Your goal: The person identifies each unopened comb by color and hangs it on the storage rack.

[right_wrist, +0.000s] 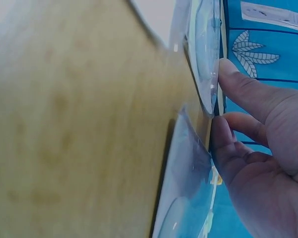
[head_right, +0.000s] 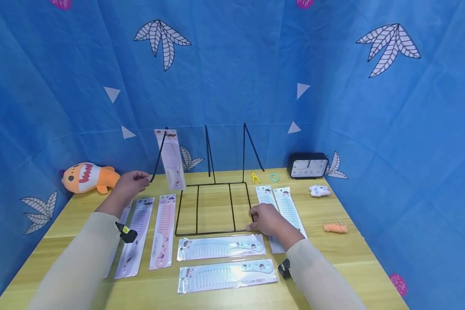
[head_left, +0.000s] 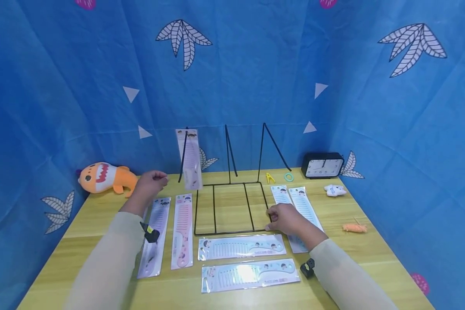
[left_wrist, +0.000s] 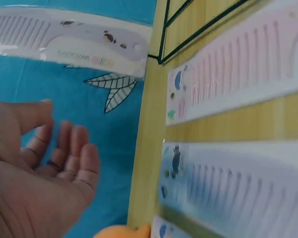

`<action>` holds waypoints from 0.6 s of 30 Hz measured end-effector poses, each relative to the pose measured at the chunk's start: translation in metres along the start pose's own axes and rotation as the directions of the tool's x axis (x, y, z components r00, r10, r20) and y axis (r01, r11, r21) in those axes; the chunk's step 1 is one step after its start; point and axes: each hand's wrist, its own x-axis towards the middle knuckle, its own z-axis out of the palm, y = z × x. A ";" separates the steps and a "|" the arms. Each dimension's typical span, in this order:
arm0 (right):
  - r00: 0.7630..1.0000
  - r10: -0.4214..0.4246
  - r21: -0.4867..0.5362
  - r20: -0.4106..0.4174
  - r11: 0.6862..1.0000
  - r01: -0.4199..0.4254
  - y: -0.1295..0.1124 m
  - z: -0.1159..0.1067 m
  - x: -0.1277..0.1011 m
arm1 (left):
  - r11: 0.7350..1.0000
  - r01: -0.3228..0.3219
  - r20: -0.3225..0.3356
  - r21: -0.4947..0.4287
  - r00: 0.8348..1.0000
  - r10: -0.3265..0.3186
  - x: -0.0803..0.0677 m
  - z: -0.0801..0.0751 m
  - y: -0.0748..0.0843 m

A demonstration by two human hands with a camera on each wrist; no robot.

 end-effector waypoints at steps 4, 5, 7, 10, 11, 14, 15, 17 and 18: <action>1.000 -0.009 0.015 -0.009 1.000 0.009 0.002 -0.001 -0.001 | 0.988 0.048 0.019 0.145 0.998 -0.052 -0.010 -0.013 -0.016; 1.000 -0.010 0.020 -0.011 1.000 0.010 0.002 -0.002 -0.001 | 0.981 0.052 0.021 0.186 0.998 -0.057 -0.014 -0.017 -0.021; 1.000 -0.009 0.030 -0.011 1.000 0.010 0.003 -0.002 -0.001 | 0.961 0.048 0.023 0.273 0.998 -0.057 -0.024 -0.023 -0.031; 1.000 -0.012 0.031 -0.009 0.999 0.012 0.002 -0.002 -0.002 | 0.914 0.047 0.037 0.403 0.997 -0.068 -0.040 -0.032 -0.046; 1.000 -0.009 0.033 -0.010 0.999 0.009 0.002 -0.002 -0.002 | 0.903 0.053 0.040 0.427 0.996 -0.077 -0.046 -0.034 -0.050; 1.000 -0.006 0.030 -0.013 1.000 0.006 0.001 -0.001 -0.002 | 0.877 0.085 0.038 0.472 0.992 -0.117 -0.059 -0.038 -0.064; 1.000 -0.009 0.029 -0.014 1.000 0.009 0.001 -0.001 -0.002 | 0.876 0.107 0.034 0.470 0.990 -0.139 -0.063 -0.039 -0.068; 1.000 -0.012 0.034 -0.014 0.999 0.013 0.001 0.000 -0.002 | 0.866 0.149 0.010 0.477 0.985 -0.175 -0.071 -0.041 -0.076; 1.000 -0.016 0.032 -0.014 0.999 0.017 0.000 0.000 -0.002 | 0.861 0.171 -0.001 0.479 0.981 -0.195 -0.074 -0.041 -0.080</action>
